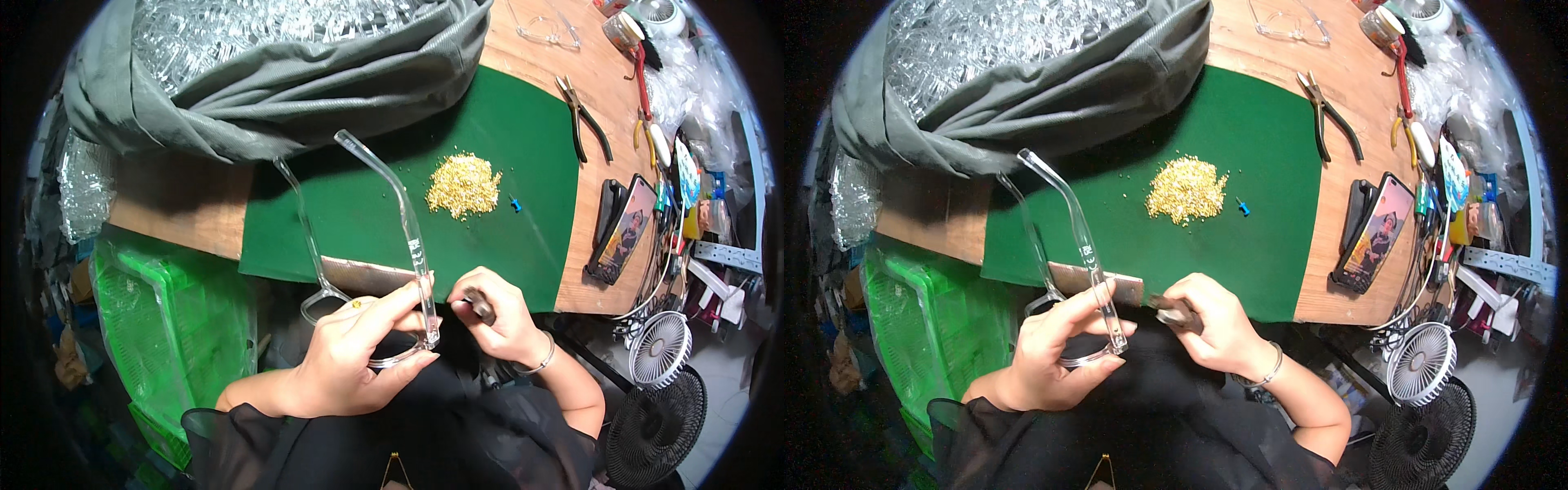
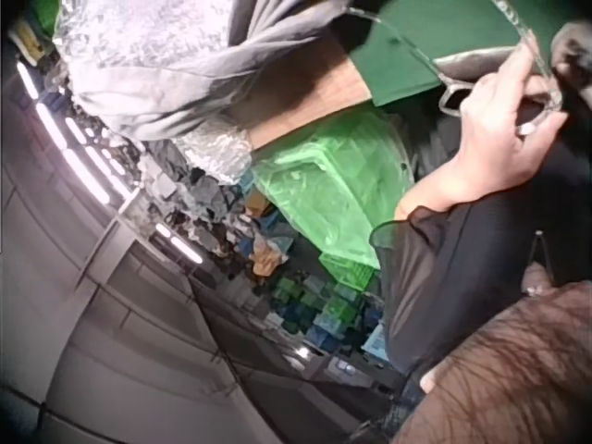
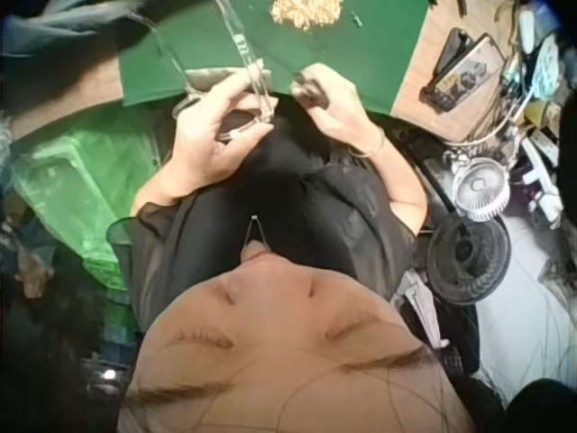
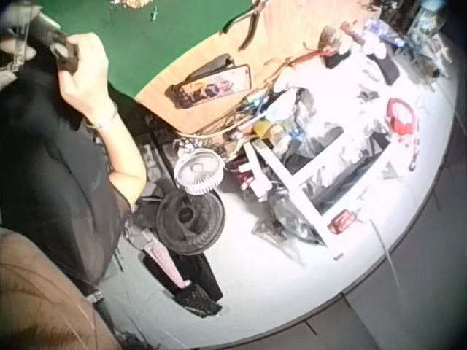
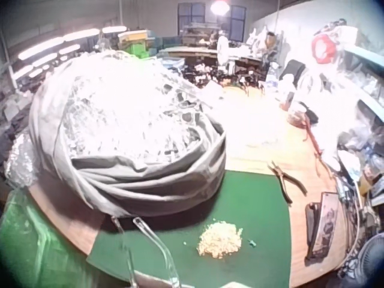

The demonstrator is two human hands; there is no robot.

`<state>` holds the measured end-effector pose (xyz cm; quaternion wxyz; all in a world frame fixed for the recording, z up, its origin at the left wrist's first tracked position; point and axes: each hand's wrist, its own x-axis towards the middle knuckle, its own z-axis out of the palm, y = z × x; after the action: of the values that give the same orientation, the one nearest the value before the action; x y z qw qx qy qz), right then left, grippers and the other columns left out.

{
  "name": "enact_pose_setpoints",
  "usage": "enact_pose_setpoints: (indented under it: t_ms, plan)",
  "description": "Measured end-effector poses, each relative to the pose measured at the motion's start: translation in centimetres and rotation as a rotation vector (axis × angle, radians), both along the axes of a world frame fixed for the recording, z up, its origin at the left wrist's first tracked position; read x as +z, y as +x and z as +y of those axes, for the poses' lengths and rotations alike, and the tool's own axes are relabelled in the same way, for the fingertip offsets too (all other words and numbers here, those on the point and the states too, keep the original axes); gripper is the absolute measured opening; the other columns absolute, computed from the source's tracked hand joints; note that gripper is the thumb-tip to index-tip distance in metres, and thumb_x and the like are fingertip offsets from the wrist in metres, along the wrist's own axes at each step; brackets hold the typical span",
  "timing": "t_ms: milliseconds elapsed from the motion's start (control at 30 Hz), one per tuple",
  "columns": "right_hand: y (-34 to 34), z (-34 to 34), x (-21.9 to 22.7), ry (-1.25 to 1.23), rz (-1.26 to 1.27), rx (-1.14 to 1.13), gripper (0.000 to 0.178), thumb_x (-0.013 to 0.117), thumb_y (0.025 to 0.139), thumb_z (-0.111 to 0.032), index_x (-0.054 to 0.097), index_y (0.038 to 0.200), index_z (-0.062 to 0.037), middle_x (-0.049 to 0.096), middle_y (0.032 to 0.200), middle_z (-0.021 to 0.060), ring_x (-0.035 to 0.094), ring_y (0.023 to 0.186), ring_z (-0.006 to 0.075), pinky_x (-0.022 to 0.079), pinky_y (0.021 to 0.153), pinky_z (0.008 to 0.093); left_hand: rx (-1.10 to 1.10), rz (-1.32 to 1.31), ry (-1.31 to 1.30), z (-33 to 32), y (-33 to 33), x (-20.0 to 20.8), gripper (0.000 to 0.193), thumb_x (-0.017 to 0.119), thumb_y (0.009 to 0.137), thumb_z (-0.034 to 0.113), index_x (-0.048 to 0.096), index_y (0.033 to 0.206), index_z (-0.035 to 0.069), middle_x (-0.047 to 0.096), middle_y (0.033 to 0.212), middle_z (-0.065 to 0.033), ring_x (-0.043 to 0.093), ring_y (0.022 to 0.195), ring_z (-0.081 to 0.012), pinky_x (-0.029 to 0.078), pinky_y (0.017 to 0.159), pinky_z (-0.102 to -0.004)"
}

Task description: The person assembles a pair of clear eyeglasses by hand. They insert small gold-colored components into the frame and use a screwdriver to tighten screws at the hinge and nose bridge areas. The person repeatedly adjusts the arms and inspects the frame during the process.

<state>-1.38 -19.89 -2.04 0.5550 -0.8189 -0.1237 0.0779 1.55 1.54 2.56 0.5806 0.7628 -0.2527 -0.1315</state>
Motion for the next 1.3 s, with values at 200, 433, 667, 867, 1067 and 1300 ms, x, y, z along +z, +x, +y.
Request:
enact_pose_setpoints:
  t_ms: [200,433,667,867,1067,1300]
  plan:
    - [0.0,0.1,2.5,0.003,0.308,0.284,0.022,0.062,0.077,-0.007,0.053,0.096,-0.0019,0.056,0.083,0.0143,0.057,0.078,0.0313,0.046,0.070,0.0373,-0.101,-0.032,-0.014,0.6,0.5,0.4,0.062,0.072,0.066,0.001,0.050,0.124,-0.004,0.069,0.088,-0.0068,0.065,0.077,-0.0208,0.048,0.072,-0.0287]
    - [0.9,0.2,4.8,0.029,0.528,0.467,0.027,0.057,0.087,-0.024,0.053,0.096,0.0009,0.058,0.086,0.0186,0.058,0.082,0.0336,0.047,0.074,0.0391,-0.200,0.175,-0.021,1.1,0.7,0.6,0.061,0.071,0.070,0.003,0.047,0.126,-0.005,0.069,0.091,-0.0090,0.067,0.086,-0.0220,0.049,0.081,-0.0287]
    - [0.8,0.3,5.1,-0.087,0.496,0.395,0.032,0.061,0.085,-0.029,0.058,0.078,0.0019,0.058,0.065,0.0184,0.059,0.061,0.0334,0.047,0.059,0.0383,-0.280,0.261,-0.074,1.1,1.3,0.4,0.060,0.069,0.074,0.003,0.045,0.128,-0.004,0.069,0.092,-0.0096,0.067,0.089,-0.0183,0.049,0.084,-0.0286]
    - [3.0,0.2,6.3,-0.119,0.507,0.502,0.038,0.060,0.086,-0.034,0.058,0.092,0.0037,0.061,0.080,0.0202,0.061,0.074,0.0320,0.048,0.068,0.0384,-0.316,0.217,-0.043,2.3,2.4,1.0,0.061,0.068,0.078,0.006,0.041,0.133,-0.002,0.068,0.090,-0.0092,0.067,0.085,-0.0172,0.051,0.078,-0.0280]
    - [2.3,-4.0,5.1,-0.197,0.251,0.092,0.023,0.063,0.081,-0.009,0.054,0.098,0.0027,0.059,0.089,0.0139,0.059,0.082,0.0239,0.046,0.076,0.0309,-0.024,0.173,0.223,9.0,1.5,3.9,0.051,0.070,0.077,0.013,0.053,0.123,0.000,0.069,0.081,-0.0115,0.069,0.072,-0.0205,0.053,0.064,-0.0265]
    - [2.1,-2.5,-0.2,0.108,0.253,-0.292,0.011,0.061,0.084,-0.010,0.057,0.088,-0.0002,0.057,0.075,0.0024,0.052,0.068,0.0107,0.044,0.065,0.0255,0.218,0.139,0.818,12.6,11.1,-0.4,0.041,0.065,0.075,0.032,0.064,0.095,-0.003,0.065,0.076,-0.0203,0.066,0.073,-0.0315,0.051,0.065,-0.0387]
